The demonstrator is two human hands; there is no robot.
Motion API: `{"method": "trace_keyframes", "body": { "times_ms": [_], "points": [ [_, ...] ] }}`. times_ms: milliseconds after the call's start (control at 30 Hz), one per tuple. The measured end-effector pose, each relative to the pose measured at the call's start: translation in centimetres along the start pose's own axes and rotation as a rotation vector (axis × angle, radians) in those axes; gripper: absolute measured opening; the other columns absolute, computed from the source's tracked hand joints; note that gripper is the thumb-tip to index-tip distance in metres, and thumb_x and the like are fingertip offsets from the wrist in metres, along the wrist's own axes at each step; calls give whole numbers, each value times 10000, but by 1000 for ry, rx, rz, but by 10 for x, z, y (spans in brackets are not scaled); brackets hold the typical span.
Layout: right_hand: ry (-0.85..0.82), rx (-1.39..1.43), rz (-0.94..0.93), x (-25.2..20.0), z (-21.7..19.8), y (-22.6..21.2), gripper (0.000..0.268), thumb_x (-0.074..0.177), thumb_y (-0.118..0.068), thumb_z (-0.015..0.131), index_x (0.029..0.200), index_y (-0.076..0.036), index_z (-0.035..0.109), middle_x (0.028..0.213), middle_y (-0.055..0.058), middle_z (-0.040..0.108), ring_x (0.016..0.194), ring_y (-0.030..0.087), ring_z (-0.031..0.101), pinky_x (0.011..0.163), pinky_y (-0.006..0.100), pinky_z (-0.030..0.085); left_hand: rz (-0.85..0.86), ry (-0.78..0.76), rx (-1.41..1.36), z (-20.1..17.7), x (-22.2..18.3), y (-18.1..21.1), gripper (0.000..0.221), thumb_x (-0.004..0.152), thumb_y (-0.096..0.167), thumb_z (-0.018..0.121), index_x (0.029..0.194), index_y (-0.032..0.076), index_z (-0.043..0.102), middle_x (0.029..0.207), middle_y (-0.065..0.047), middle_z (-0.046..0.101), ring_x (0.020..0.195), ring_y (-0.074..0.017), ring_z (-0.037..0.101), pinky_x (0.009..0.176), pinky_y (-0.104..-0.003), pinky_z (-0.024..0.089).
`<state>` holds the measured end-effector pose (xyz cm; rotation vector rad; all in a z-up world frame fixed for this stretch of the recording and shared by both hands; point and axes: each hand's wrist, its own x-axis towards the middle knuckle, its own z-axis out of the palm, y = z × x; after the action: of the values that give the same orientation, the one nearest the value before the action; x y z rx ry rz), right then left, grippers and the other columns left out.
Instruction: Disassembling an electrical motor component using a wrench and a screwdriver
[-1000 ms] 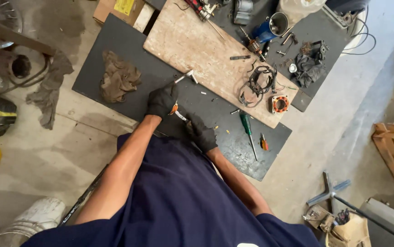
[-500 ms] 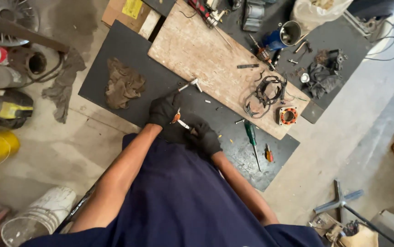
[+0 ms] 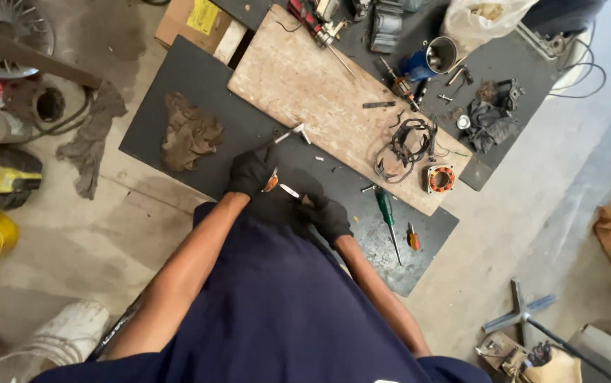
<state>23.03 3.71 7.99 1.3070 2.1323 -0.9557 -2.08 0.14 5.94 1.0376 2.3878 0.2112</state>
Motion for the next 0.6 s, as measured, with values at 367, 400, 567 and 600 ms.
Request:
{"method": "trace_keyframes", "body": {
  "times_ms": [367, 400, 567, 600],
  "points": [
    [223, 205, -110, -58, -4, -40, 535, 865, -525, 745, 1348, -342, 604, 1082, 76, 767, 1029, 310, 722, 887, 470, 605, 21, 827, 122, 72, 18, -3, 671, 876, 737, 524, 512, 174, 536, 452, -28, 500, 469, -189, 620, 428, -277, 490],
    [255, 239, -87, -57, -2, -41, 524, 871, -513, 749, 1363, -435, 585, 1116, -2, 764, 1052, 258, 718, 907, 440, 615, -28, 954, 208, 80, 24, -3, 662, 866, 755, 489, 501, 202, 486, 441, -10, 443, 422, -158, 562, 393, -241, 433],
    [282, 262, -134, -61, -19, -56, 494, 923, -473, 702, 1395, -400, 577, 1124, 69, 758, 1056, 321, 707, 920, 494, 608, 58, 666, 62, 45, 8, -9, 576, 933, 650, 486, 611, 183, 586, 548, -73, 560, 611, -218, 652, 556, -307, 517],
    [289, 267, -176, -60, -18, -55, 509, 931, -431, 710, 1416, -404, 559, 1122, 68, 757, 1048, 331, 709, 905, 501, 616, 133, 191, -174, 25, 3, -13, 596, 1016, 571, 436, 701, 151, 722, 597, -132, 662, 753, -305, 752, 702, -401, 615]
  ]
}}
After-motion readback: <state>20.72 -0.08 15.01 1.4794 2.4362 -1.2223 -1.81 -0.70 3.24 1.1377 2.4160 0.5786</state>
